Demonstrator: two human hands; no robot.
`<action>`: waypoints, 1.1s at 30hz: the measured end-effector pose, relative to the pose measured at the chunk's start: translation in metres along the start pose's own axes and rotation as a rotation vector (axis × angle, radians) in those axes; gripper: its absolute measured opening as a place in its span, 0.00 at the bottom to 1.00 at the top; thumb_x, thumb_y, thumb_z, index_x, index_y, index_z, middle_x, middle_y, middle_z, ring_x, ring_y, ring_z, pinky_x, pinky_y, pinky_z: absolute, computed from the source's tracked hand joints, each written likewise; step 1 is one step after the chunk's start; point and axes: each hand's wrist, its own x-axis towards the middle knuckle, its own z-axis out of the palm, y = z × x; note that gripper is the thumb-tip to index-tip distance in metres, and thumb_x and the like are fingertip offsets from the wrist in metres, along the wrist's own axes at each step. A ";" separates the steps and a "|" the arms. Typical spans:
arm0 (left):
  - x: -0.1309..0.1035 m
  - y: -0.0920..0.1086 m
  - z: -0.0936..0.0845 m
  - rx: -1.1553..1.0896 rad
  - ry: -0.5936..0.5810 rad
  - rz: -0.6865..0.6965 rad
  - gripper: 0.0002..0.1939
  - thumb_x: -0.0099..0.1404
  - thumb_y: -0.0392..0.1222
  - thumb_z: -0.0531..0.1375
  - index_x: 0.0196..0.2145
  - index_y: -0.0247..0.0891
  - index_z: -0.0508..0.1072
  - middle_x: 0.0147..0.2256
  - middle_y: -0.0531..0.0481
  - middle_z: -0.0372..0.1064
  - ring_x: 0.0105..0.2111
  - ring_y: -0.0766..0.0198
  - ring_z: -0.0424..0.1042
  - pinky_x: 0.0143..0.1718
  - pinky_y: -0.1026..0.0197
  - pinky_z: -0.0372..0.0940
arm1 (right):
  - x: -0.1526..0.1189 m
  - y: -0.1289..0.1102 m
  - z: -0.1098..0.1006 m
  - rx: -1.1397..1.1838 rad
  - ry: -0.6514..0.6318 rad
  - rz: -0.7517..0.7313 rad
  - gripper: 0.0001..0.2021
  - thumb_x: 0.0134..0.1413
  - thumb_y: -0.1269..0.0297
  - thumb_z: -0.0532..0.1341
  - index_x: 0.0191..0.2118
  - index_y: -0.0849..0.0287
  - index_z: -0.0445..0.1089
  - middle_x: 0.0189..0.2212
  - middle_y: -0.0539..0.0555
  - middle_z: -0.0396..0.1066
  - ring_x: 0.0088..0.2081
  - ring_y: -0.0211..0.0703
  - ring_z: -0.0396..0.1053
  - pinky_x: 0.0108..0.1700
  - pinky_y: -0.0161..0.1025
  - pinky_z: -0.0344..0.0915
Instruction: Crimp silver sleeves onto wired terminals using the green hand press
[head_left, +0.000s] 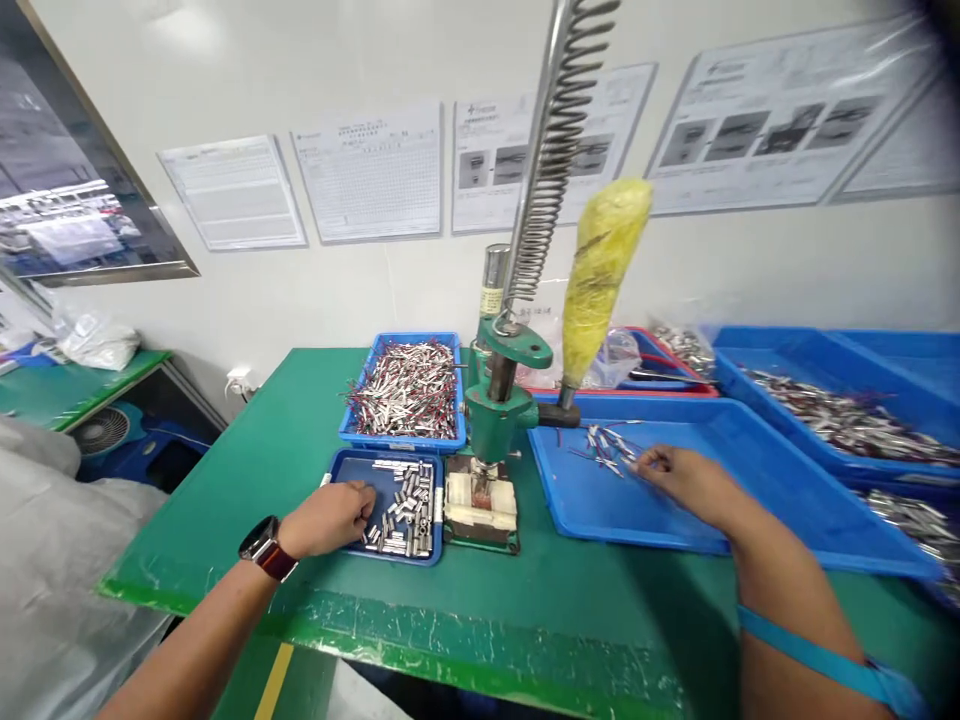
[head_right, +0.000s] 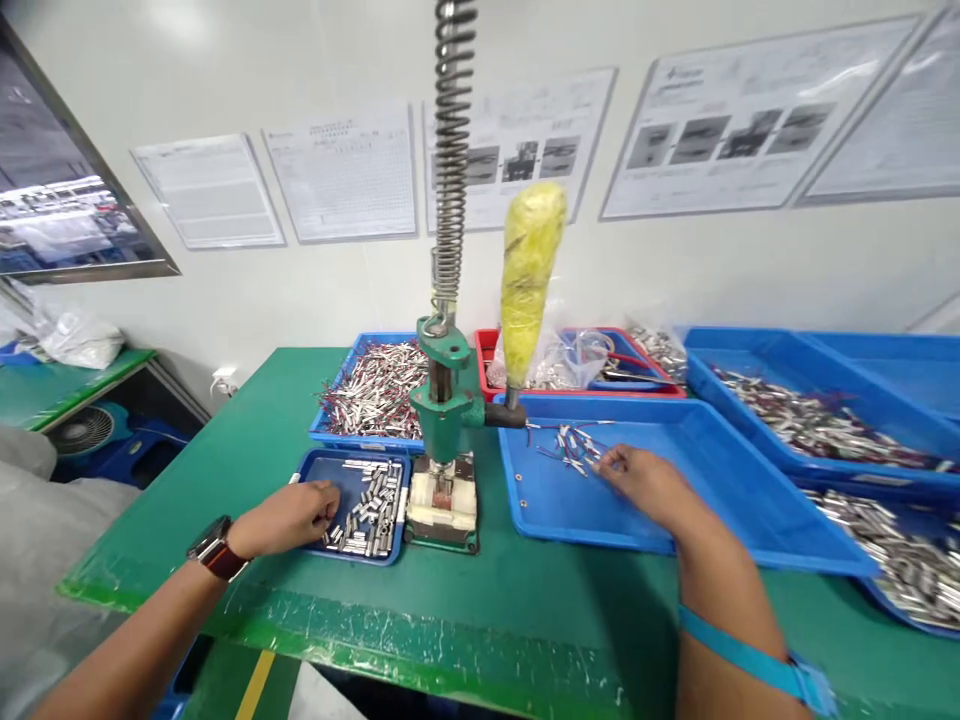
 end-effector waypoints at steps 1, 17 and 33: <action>0.003 0.004 -0.003 -0.061 0.028 -0.003 0.06 0.56 0.30 0.54 0.29 0.39 0.66 0.29 0.50 0.68 0.28 0.61 0.65 0.30 0.60 0.53 | 0.000 -0.001 0.000 -0.010 0.023 -0.016 0.12 0.47 0.53 0.59 0.28 0.57 0.71 0.24 0.57 0.74 0.27 0.50 0.71 0.31 0.42 0.60; 0.108 0.086 0.013 -1.586 0.335 0.179 0.10 0.59 0.41 0.68 0.34 0.35 0.72 0.28 0.51 0.70 0.29 0.67 0.70 0.31 0.66 0.61 | -0.025 -0.025 -0.020 0.648 0.236 -0.033 0.24 0.47 0.44 0.62 0.42 0.59 0.70 0.41 0.63 0.77 0.30 0.51 0.74 0.30 0.44 0.68; 0.107 0.093 0.033 -1.740 0.399 0.100 0.09 0.58 0.41 0.69 0.33 0.35 0.74 0.28 0.53 0.67 0.30 0.68 0.67 0.31 0.66 0.58 | -0.122 -0.195 0.116 0.718 0.109 -0.207 0.23 0.64 0.46 0.49 0.45 0.60 0.70 0.24 0.53 0.73 0.23 0.41 0.69 0.31 0.37 0.66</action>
